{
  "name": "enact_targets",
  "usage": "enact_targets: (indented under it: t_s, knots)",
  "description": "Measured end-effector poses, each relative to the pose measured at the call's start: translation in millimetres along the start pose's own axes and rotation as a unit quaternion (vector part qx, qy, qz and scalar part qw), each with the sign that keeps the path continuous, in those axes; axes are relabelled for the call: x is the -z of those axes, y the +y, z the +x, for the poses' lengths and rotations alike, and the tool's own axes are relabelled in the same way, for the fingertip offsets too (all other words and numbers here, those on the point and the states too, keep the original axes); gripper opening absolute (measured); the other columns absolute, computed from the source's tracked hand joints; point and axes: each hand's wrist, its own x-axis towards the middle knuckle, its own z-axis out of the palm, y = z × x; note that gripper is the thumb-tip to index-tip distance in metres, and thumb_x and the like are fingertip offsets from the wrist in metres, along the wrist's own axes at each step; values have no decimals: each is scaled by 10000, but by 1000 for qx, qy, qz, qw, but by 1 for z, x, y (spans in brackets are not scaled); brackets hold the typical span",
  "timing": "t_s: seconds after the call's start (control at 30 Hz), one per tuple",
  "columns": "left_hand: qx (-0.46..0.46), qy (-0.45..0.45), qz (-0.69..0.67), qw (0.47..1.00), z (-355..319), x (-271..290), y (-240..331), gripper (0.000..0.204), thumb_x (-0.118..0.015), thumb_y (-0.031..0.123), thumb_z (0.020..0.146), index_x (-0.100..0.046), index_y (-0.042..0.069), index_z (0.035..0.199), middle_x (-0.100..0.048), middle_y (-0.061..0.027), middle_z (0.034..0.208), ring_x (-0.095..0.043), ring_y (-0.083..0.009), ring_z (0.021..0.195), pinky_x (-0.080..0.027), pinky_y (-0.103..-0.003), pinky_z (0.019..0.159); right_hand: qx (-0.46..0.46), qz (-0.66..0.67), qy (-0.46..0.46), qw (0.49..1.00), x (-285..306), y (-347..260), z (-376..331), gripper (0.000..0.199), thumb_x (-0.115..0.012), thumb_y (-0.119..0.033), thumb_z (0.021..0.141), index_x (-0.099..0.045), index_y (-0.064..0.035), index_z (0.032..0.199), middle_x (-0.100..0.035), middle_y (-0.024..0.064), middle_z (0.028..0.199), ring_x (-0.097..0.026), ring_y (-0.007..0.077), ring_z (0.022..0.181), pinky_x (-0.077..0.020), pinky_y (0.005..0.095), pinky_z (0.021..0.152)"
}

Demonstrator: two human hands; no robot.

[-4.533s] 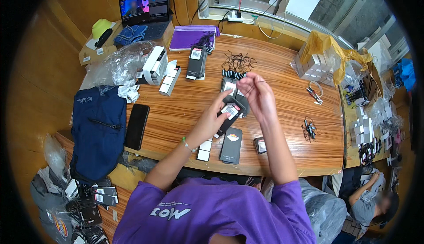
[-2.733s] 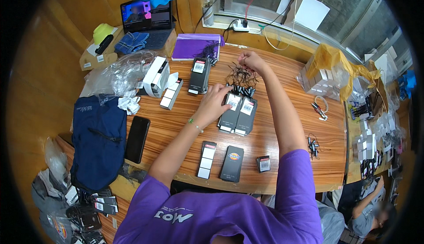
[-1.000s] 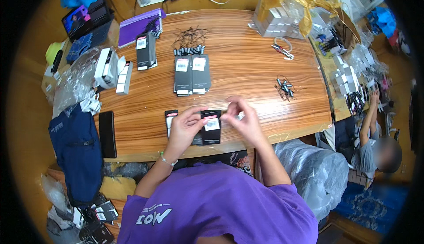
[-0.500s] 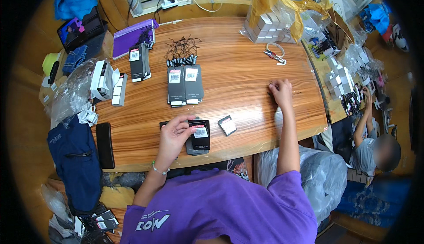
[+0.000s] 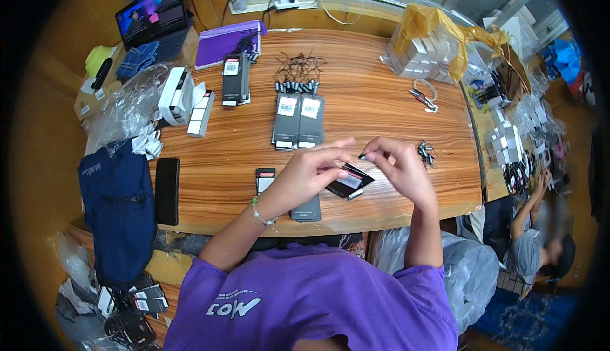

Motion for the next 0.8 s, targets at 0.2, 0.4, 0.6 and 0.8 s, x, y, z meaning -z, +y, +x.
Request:
enact_targets:
  t_s: [0.2, 0.4, 0.6, 0.8]
  knots:
    - [12, 44, -69, 997, -14, 10, -15, 150, -571, -63, 806, -560, -44, 954, -606, -61, 910, -609, -130, 879, -493, -231, 777, -26, 389, -35, 920, -14, 8, 6, 160, -595, -83, 830, -551, -23, 972, -519, 23, 567, -434, 106, 486, -355, 251, 516]
    - [28, 67, -132, 989, -29, 23, -23, 161, -586, -56, 800, -568, -19, 955, -629, -65, 886, -613, -118, 851, -491, -220, 756, 59, 729, 17, 682, -20, 25, -4, 128, -574, -147, 859, -537, -63, 948, -550, 33, 655, -469, 112, 543, -386, 299, 605]
    - [62, 61, -149, 985, -34, 19, -20, 167, -598, -29, 805, -568, -24, 969, -648, -85, 866, -607, -100, 842, -485, -215, 739, 55, 744, 91, 660, -25, 17, -6, 169, -535, -85, 870, -535, -35, 1031, -628, 118, 900, -603, 213, 797, -475, 369, 797]
    - [40, 60, -194, 978, -35, 19, -23, 196, -599, -27, 804, -560, -32, 996, -637, -108, 944, -615, -124, 860, -494, -221, 760, 125, 528, 164, 824, -28, 14, -1, 128, -565, -30, 842, -563, 5, 965, -615, 113, 870, -588, 182, 741, -481, 326, 753]
